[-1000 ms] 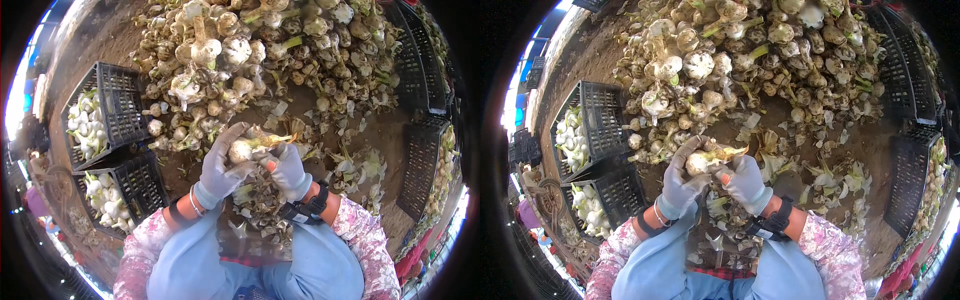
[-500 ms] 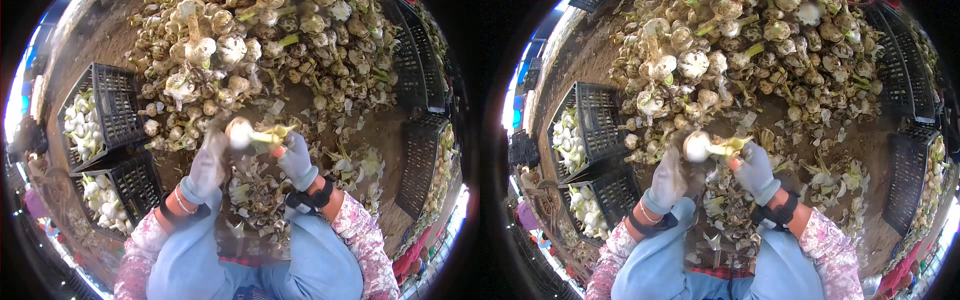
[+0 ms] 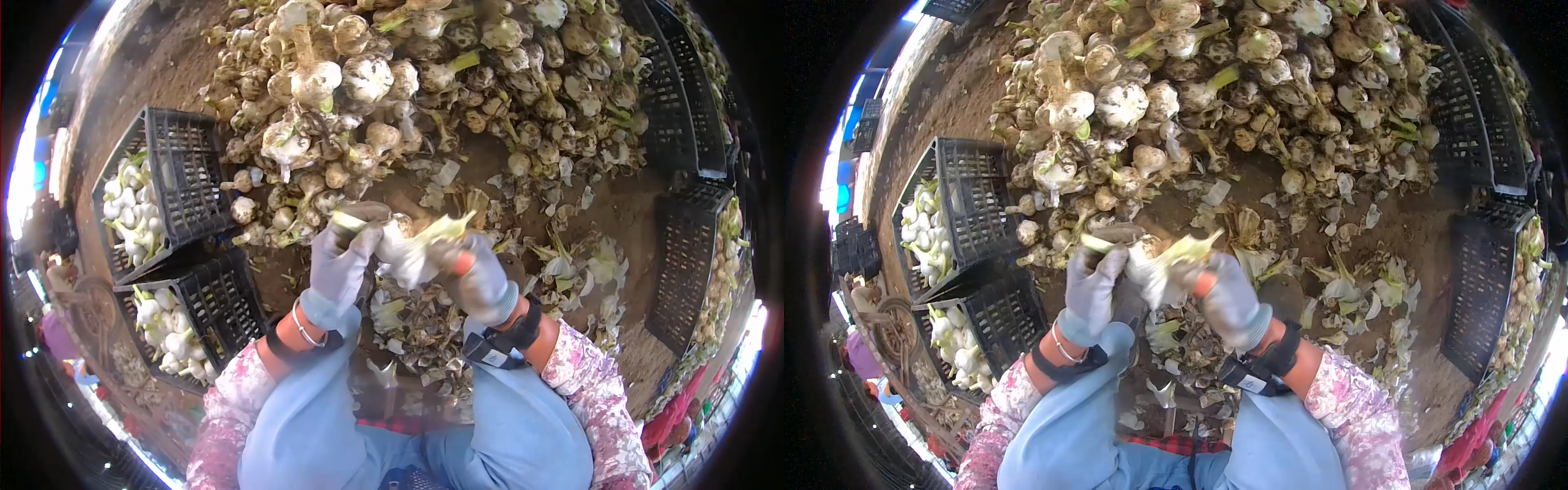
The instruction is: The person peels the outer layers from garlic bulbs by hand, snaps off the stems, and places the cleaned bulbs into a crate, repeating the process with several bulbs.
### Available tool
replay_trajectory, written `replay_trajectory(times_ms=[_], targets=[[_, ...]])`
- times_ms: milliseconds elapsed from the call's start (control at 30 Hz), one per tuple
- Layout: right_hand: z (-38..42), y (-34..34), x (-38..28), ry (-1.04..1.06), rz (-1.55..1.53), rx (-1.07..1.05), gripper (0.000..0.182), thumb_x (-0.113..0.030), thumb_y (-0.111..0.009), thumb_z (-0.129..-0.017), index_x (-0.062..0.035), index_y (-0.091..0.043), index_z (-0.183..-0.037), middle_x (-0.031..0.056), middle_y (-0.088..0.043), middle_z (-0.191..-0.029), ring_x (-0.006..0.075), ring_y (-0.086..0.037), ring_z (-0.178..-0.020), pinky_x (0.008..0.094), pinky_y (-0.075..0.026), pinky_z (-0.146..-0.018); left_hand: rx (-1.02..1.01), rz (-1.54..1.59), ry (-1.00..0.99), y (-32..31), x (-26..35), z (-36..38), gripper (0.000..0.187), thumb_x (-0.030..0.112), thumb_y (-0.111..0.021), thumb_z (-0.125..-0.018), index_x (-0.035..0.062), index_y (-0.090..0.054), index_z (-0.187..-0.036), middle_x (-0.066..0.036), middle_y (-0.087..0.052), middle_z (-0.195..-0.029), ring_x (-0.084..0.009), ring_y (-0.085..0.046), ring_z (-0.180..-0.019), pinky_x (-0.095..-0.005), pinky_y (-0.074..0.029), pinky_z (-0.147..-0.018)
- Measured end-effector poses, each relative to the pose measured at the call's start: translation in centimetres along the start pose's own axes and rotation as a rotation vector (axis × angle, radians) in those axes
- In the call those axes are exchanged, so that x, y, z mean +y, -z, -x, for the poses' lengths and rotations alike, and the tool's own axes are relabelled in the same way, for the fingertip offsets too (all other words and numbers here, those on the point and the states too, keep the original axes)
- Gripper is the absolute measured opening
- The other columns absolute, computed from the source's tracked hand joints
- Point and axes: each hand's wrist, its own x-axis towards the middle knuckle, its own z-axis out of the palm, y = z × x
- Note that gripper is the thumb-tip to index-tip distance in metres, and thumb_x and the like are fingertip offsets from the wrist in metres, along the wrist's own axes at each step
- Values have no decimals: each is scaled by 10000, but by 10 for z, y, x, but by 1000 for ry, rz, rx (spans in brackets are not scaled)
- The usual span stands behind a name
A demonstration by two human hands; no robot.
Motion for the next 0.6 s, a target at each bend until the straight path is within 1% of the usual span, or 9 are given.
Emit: replay_trajectory(times_ms=[33, 200, 300, 333, 367, 433, 467, 567, 600], targets=[[-2, -1, -3, -14, -241, -21, 227, -145, -599, -907, 7, -660, -1063, 65, -694, -990, 154, -642, -889, 311, -496, -830, 6, 38, -42, 1, 0, 0, 238, 55, -600, -932, -35, -611, -1153, -77, -635, -1069, -141, -608, -985, -291, -494, -860], [5, 8, -3, -143, -699, -34, 330, -183, -601, -942, 12, -583, -1207, 98, -653, -1155, 189, -633, -1018, 350, -493, -920, -144, 100, -63, 5, 2, 5, 201, 80, -594, -944, -44, -656, -1089, -124, -643, -1119, -166, -609, -1003, -304, -490, -879], [5, 23, -11, -45, -568, 50, 348, -211, -572, -958, 8, -574, -1229, 80, -654, -1159, 212, -629, -1045, 379, -475, -962, -200, 78, -179, 13, 16, 3, 191, 92, -595, -945, -28, -672, -1073, -133, -642, -1110, -191, -608, -1018, -331, -488, -892], [2, 46, 0, -39, -4, 109, 365, -247, -543, -964, 3, -575, -1228, 74, -667, -1145, 235, -649, -1017, 397, -500, -922, -206, -13, -215, 18, 18, 3, 196, 100, -594, -946, -13, -678, -1082, -136, -641, -1104, -210, -605, -1032, -354, -481, -916], [-2, 62, -7, -4, 841, -64, 368, -237, -571, -942, -39, -573, -1253, 92, -682, -1132, 261, -674, -983, 400, -527, -856, -192, -6, -204, 18, 20, 4, 196, 103, -595, -947, -8, -680, -1084, -133, -640, -1107, -211, -604, -1032, -352, -478, -922], [-7, 50, -12, -372, 1845, -42, 420, -178, -620, -902, -84, -554, -1306, 133, -679, -1162, 295, -686, -972, 389, -539, -831, -166, 10, -181, 17, 22, 5, 196, 110, -598, -950, 1, -683, -1088, -127, -638, -1113, -212, -602, -1034, -350, -472, -935], [-5, 48, -16, -195, 1755, 0, 451, -154, -637, -883, -94, -547, -1321, 138, -675, -1170, 317, -680, -981, 395, -533, -846, -176, 54, -199, 20, 16, 1, 200, 87, -622, -937, -12, -671, -1104, -120, -631, -1152, -202, -598, -1059, -341, -465, -956], [2, 32, -28, 256, 1363, 78, 546, -107, -687, -830, -107, -529, -1353, 152, -664, -1185, 366, -666, -996, 411, -523, -878, -76, 260, 43, 19, 20, 7, 233, 54, -652, -916, -30, -645, -1133, -106, -631, -1175, -189, -603, -1070, -335, -466, -966], [4, 11, -35, 370, 1171, 81, 567, -107, -705, -816, -101, -526, -1354, 156, -662, -1182, 373, -662, -993, 414, -522, -879, -72, 207, -13, 20, 12, 5, 279, 22, -668, -895, -42, -620, -1162, -107, -650, -1155, -183, -617, -1054, -333, -477, -961]])
